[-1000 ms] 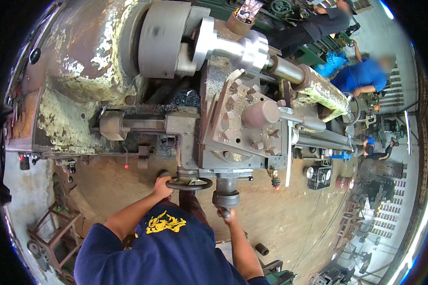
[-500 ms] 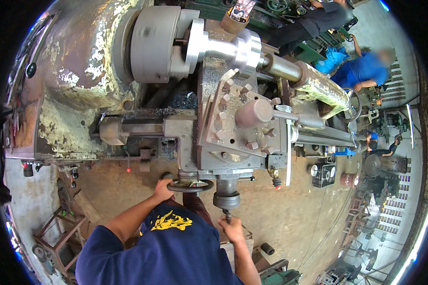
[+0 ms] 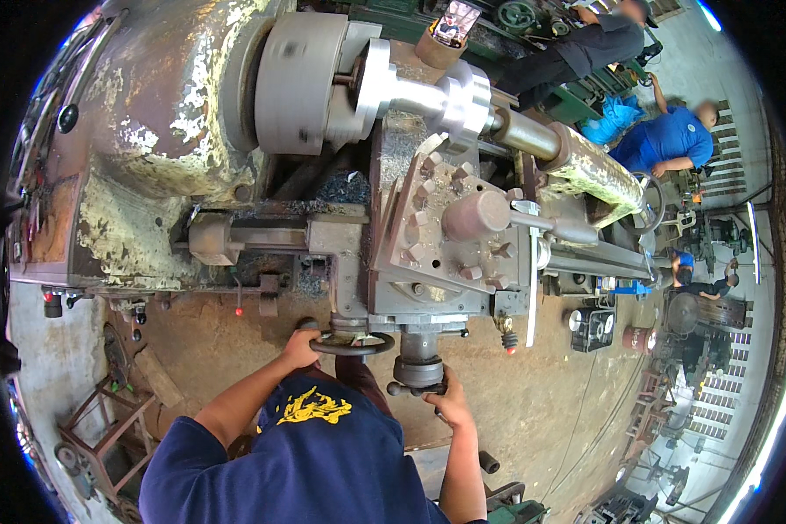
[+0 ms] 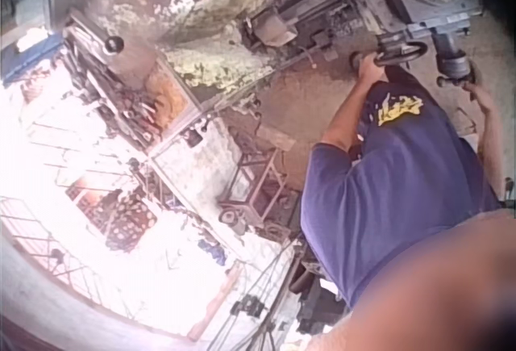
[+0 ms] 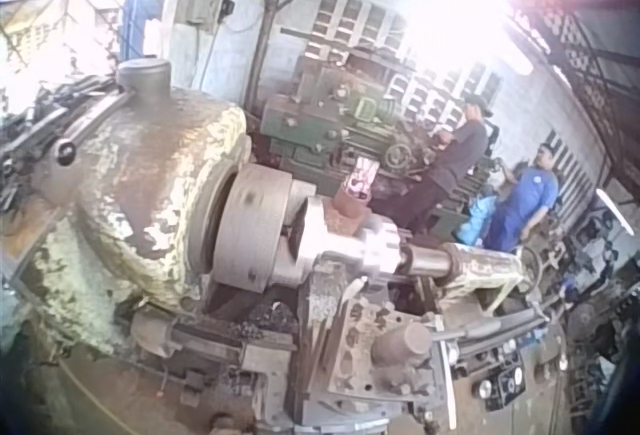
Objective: The person operates a metal lathe, turning handwheels to adjust the carriage and tool position while a cylindrical metal workpiece rotates. The operator repeatedly moves the tool along the workpiece and repositions controls throughout the clip.
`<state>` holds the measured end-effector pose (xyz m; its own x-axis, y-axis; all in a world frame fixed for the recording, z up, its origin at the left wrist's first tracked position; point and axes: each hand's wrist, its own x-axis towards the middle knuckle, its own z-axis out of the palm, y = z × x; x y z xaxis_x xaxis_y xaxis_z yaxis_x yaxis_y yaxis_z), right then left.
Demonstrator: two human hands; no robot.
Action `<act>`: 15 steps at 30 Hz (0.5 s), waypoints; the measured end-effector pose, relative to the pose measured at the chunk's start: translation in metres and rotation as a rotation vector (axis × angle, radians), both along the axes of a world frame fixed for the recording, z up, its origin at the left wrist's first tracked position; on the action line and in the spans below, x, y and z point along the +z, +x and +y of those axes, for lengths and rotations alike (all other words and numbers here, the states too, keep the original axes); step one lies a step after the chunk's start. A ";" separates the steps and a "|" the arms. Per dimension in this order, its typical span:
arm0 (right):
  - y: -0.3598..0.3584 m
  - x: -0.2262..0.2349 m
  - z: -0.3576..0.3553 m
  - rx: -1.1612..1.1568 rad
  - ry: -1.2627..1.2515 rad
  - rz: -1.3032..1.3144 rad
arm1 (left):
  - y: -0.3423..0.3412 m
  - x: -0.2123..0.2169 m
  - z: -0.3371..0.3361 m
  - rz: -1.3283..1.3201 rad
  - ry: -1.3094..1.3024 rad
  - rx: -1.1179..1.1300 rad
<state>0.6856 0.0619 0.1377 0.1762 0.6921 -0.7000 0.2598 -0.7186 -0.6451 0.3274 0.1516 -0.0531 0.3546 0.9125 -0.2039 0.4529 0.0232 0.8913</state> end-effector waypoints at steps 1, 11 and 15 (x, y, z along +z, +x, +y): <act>0.000 0.003 0.004 0.005 0.069 0.109 | -0.002 -0.001 0.001 -0.007 -0.021 -0.013; -0.027 0.017 0.015 -0.089 0.045 0.034 | 0.016 0.027 -0.003 0.180 0.015 0.055; -0.032 0.015 0.016 -0.087 0.085 -0.004 | 0.016 0.041 0.001 0.194 -0.109 0.023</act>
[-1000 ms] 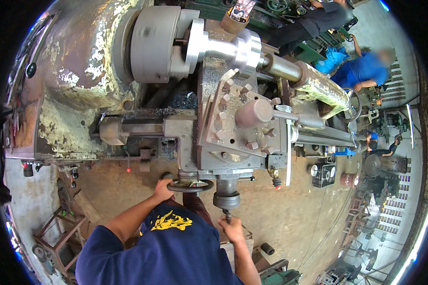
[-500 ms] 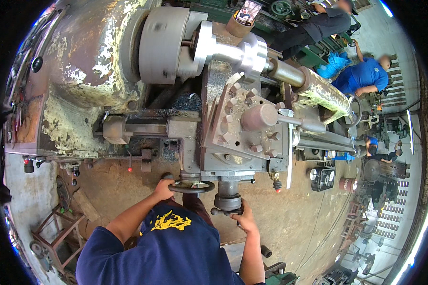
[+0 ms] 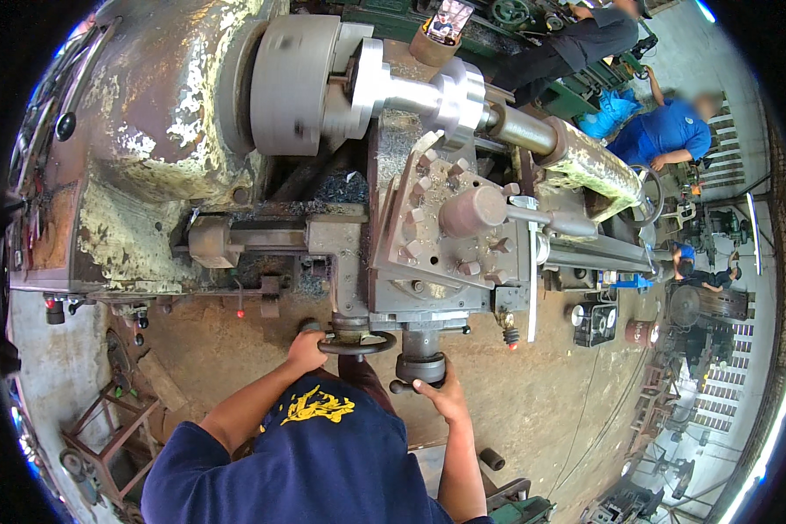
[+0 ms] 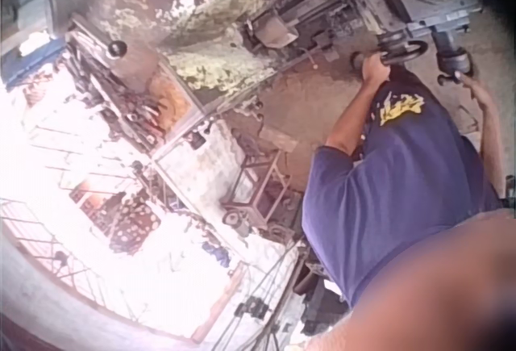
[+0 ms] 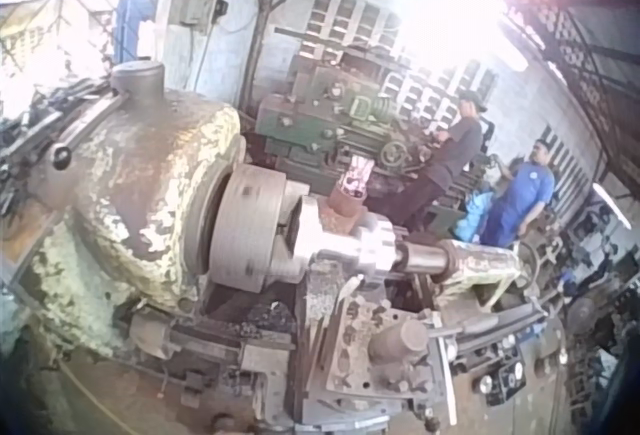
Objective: The person operates a metal lathe, turning handwheels to adjust the carriage and tool position while a cylindrical metal workpiece rotates. The operator repeatedly moves the tool along the workpiece and repositions controls throughout the clip.
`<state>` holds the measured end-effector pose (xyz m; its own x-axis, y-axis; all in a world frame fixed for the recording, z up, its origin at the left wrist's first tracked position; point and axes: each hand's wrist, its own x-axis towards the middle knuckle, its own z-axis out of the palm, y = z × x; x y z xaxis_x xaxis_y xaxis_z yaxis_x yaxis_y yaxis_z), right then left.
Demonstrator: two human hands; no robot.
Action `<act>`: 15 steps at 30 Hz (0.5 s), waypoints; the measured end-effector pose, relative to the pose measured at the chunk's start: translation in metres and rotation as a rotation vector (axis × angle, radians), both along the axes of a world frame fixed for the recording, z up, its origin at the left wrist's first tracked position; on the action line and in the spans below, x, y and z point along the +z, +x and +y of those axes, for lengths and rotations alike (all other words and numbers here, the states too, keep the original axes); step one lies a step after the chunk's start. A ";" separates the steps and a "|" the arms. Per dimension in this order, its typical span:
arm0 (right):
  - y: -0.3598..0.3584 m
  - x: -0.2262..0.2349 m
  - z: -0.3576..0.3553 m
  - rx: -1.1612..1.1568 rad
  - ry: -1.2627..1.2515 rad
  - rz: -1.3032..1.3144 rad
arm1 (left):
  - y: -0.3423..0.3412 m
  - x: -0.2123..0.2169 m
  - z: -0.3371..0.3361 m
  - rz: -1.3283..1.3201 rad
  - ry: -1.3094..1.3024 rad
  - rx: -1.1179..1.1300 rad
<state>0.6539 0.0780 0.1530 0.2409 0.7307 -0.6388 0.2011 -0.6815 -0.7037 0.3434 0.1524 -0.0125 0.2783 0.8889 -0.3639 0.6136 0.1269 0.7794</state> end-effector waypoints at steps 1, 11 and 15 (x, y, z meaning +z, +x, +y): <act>0.000 0.000 0.000 0.005 -0.002 -0.016 | -0.001 0.001 0.003 -0.005 -0.026 -0.012; -0.003 0.000 0.000 0.009 -0.023 -0.101 | 0.009 0.001 -0.001 0.102 -0.040 0.046; -0.005 0.001 0.001 0.004 -0.003 -0.114 | 0.008 0.001 -0.001 0.099 -0.018 0.002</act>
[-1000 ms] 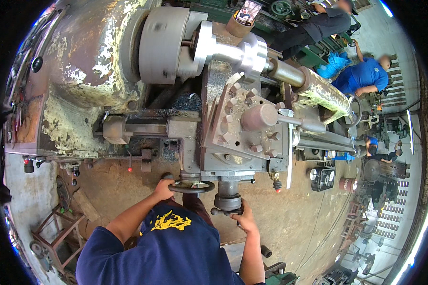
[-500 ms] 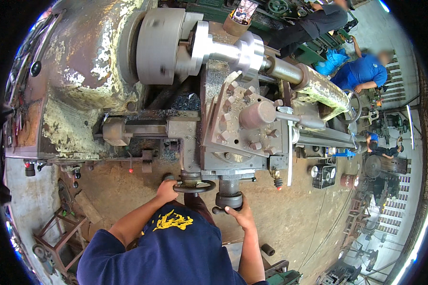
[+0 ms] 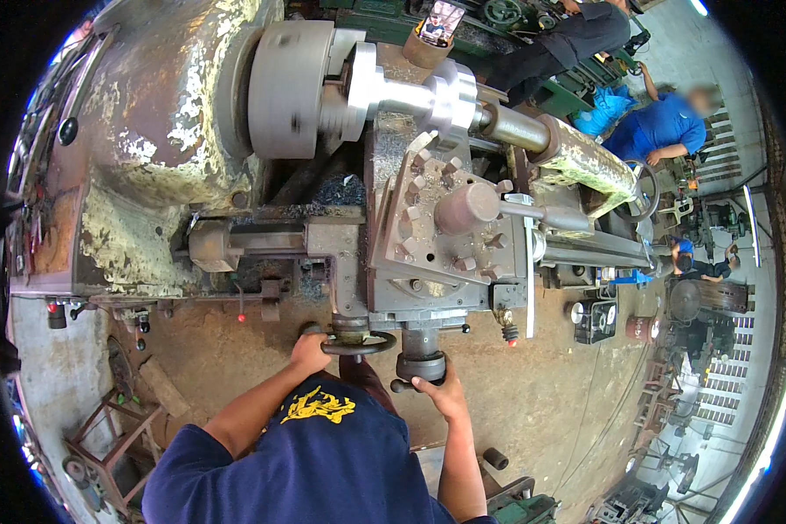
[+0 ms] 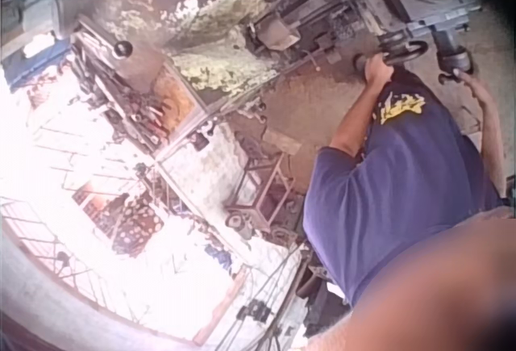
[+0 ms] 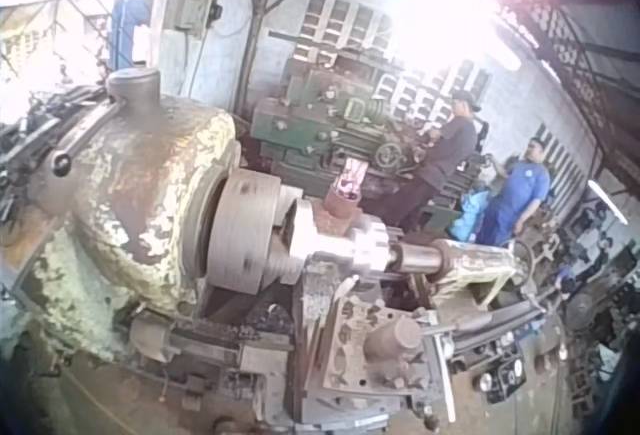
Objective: The person operates a metal lathe, turning handwheels to adjust the carriage and tool position while a cylindrical metal workpiece rotates. The operator repeatedly moves the tool along the workpiece and repositions controls throughout the clip.
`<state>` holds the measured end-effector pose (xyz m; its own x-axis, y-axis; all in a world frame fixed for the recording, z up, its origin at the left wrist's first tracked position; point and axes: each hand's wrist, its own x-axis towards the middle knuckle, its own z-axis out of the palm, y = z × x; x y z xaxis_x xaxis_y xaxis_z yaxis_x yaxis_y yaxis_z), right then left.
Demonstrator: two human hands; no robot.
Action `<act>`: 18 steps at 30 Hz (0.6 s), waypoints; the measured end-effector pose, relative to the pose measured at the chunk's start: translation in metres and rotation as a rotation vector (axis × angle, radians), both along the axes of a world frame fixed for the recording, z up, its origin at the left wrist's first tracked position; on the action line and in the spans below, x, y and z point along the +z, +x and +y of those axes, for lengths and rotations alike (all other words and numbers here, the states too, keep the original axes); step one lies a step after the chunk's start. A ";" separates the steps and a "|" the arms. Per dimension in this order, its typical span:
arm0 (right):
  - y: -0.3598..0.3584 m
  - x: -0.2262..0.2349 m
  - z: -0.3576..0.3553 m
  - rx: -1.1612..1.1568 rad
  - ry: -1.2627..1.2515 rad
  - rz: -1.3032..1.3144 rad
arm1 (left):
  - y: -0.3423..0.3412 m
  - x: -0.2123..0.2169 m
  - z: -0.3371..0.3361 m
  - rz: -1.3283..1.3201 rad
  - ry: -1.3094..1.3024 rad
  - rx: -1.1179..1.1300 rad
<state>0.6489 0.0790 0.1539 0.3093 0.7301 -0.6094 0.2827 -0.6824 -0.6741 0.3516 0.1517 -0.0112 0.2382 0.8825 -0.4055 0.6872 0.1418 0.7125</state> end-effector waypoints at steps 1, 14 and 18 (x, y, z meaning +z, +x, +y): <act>-0.002 0.002 0.000 0.002 0.011 -0.001 | -0.002 -0.001 0.000 -0.030 -0.006 0.003; 0.007 -0.008 -0.009 -0.005 0.056 0.037 | -0.015 -0.017 -0.002 -0.249 0.116 0.059; 0.017 -0.005 -0.009 -0.021 -0.005 0.148 | -0.017 -0.018 -0.001 -0.265 0.100 0.055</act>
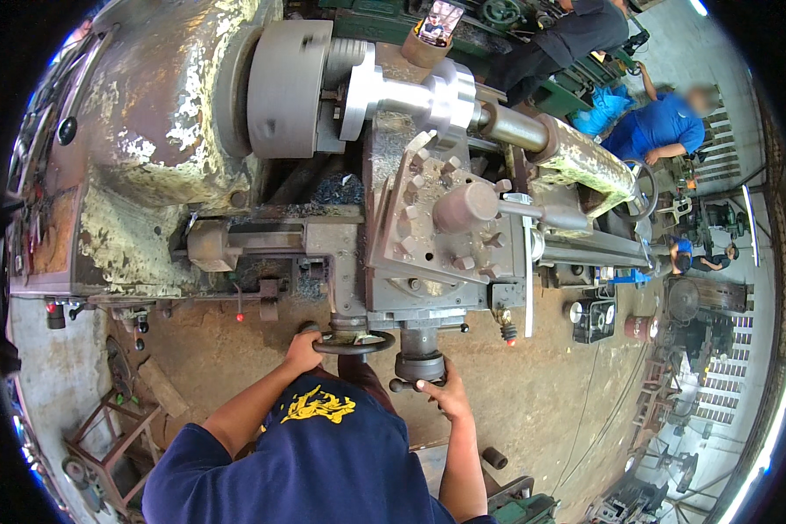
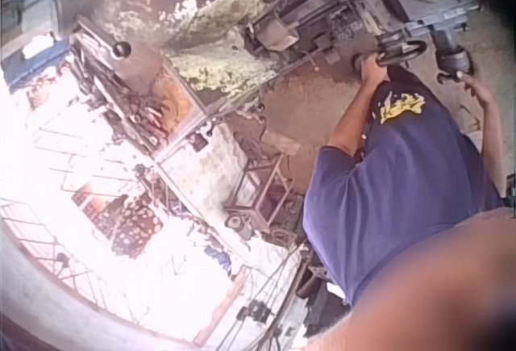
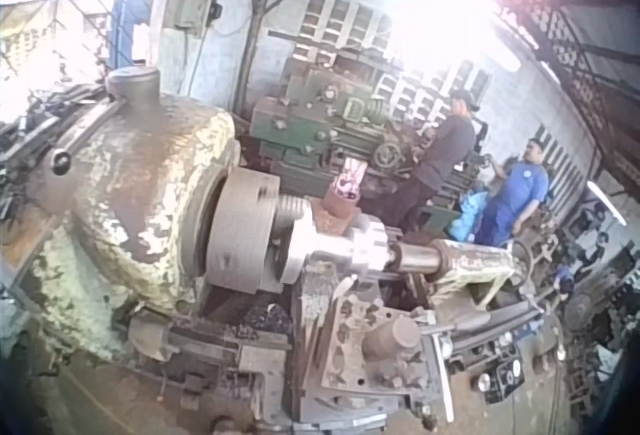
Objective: The person operates a metal lathe, turning handwheels to adjust the carriage and tool position while a cylindrical metal workpiece rotates. The operator repeatedly moves the tool along the workpiece and repositions controls throughout the clip.
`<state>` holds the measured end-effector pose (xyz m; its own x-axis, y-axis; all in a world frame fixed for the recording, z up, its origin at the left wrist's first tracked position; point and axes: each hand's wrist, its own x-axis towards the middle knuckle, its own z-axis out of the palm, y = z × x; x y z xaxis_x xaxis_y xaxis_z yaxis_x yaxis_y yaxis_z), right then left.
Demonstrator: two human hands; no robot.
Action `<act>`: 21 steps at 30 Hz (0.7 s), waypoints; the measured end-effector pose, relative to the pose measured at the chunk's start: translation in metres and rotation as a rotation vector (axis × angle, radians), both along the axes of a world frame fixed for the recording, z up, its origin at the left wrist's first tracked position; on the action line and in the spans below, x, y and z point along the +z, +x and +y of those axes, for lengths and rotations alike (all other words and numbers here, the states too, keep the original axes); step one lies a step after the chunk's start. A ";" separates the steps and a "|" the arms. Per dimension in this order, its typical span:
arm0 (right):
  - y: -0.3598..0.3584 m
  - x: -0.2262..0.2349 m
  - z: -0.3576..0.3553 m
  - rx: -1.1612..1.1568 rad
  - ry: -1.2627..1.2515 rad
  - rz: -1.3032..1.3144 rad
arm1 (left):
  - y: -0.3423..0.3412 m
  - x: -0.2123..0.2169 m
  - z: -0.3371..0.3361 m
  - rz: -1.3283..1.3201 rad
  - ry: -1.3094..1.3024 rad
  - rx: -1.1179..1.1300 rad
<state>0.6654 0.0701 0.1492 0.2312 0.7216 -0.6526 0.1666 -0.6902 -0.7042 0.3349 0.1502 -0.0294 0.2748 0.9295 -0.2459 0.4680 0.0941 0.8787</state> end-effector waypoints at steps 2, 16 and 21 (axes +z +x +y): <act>0.000 0.000 0.000 0.034 -0.014 -0.033 | 0.000 -0.001 0.000 0.014 -0.031 -0.007; -0.098 0.055 0.004 0.338 -0.078 -0.864 | 0.003 0.006 -0.008 0.423 -0.068 0.056; -0.090 0.056 -0.021 0.203 0.065 -0.761 | -0.008 0.028 -0.019 0.680 -0.547 -0.400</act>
<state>0.5753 0.0489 0.2052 0.4567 0.8288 -0.3233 0.7370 -0.5560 -0.3843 0.3272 0.1308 -0.0016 0.1851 0.5073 -0.8416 0.9481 0.1332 0.2888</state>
